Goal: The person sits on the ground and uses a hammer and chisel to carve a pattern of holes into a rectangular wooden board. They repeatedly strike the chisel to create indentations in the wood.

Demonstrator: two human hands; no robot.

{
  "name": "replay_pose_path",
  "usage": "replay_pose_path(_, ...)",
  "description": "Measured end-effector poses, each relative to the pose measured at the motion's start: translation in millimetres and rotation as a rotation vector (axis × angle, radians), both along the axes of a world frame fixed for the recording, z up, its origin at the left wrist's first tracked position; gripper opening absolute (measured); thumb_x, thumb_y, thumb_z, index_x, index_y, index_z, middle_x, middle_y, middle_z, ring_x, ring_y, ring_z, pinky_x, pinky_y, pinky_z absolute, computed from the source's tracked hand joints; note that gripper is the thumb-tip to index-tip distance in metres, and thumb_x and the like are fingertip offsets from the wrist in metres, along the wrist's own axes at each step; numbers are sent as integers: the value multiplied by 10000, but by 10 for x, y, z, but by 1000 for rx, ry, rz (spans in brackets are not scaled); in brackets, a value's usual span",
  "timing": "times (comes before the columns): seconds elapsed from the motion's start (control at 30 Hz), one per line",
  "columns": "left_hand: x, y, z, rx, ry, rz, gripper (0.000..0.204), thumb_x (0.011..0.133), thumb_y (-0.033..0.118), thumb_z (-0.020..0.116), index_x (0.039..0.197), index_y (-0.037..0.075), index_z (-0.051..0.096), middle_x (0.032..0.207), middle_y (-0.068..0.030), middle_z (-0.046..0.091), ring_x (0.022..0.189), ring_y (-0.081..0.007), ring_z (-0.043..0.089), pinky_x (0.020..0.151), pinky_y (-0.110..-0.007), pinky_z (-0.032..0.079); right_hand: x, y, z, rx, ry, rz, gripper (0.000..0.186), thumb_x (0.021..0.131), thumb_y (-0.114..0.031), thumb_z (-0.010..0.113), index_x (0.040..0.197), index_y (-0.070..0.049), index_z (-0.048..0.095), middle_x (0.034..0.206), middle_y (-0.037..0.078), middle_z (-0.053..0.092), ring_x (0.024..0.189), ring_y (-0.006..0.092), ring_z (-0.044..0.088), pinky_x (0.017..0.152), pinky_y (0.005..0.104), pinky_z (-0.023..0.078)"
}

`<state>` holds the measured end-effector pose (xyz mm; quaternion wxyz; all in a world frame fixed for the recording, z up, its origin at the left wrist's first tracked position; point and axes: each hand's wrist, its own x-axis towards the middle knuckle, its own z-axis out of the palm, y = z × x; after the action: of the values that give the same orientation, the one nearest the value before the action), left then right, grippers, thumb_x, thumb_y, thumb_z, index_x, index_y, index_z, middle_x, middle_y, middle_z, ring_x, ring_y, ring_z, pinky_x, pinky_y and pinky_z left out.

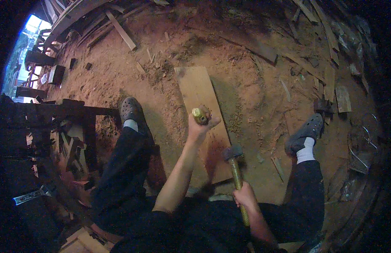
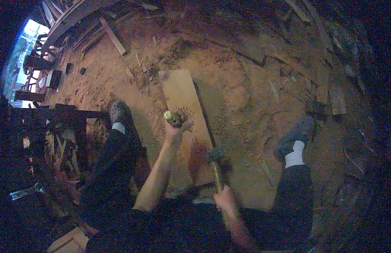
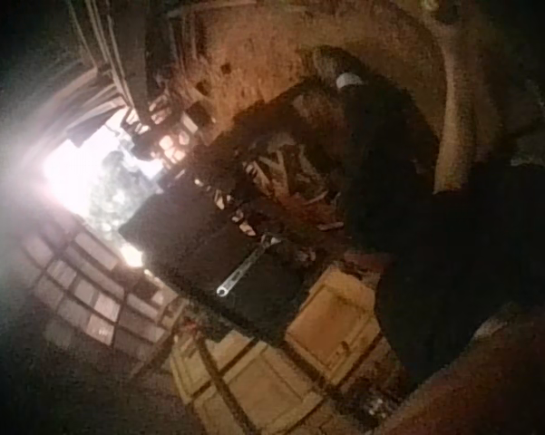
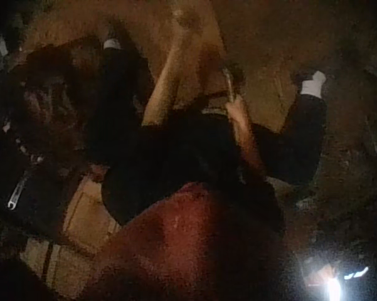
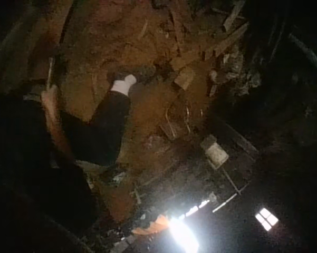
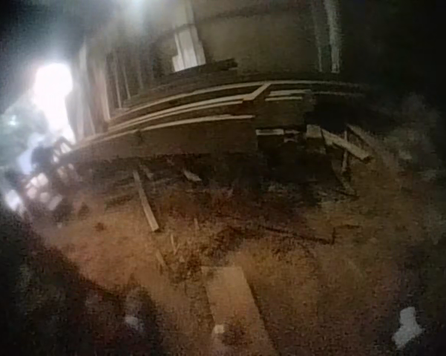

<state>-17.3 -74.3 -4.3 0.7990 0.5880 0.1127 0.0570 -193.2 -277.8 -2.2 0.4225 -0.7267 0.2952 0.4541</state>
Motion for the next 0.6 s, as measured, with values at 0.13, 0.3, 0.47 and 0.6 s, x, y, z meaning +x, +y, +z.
replay_pose_path(0.13, 1, 80, -203, 122, -33, -55, 289, 608, 57, 706, 634, 100, 421, 595, 29, 414, 541, -85, 412, 478, -227, 357, -2, 23, 41, -11, -34, -1, 170, 681, 28, 467, 846, -6, 449, 485, 70, 452, 357, 156, 457, 313, 310, 379)
replay_pose_path(0.3, -18, 51, -164, 90, -48, -15, 377, 602, 164, 756, 590, 91, 386, 582, 49, 342, 552, -70, 336, 481, -227, 273, 30, 16, 72, -23, -5, 22, 159, 687, 2, 485, 843, -3, 454, 494, 76, 466, 366, 158, 466, 320, 307, 384)
replay_pose_path(0.47, -43, 116, -283, 50, -45, -3, 368, 604, 185, 752, 583, 88, 398, 574, 46, 357, 534, -71, 328, 469, -224, 274, 39, 24, 92, 11, -4, 17, 139, 687, -14, 494, 821, -2, 460, 494, 75, 473, 362, 156, 465, 324, 301, 384)
replay_pose_path(0.6, -42, 131, -251, 149, -72, -44, 341, 600, 146, 740, 577, 83, 406, 555, 46, 373, 515, -69, 341, 457, -225, 294, -23, -7, -13, -30, -44, 27, 122, 679, -14, 502, 796, -2, 467, 493, 72, 476, 357, 153, 465, 323, 299, 380)
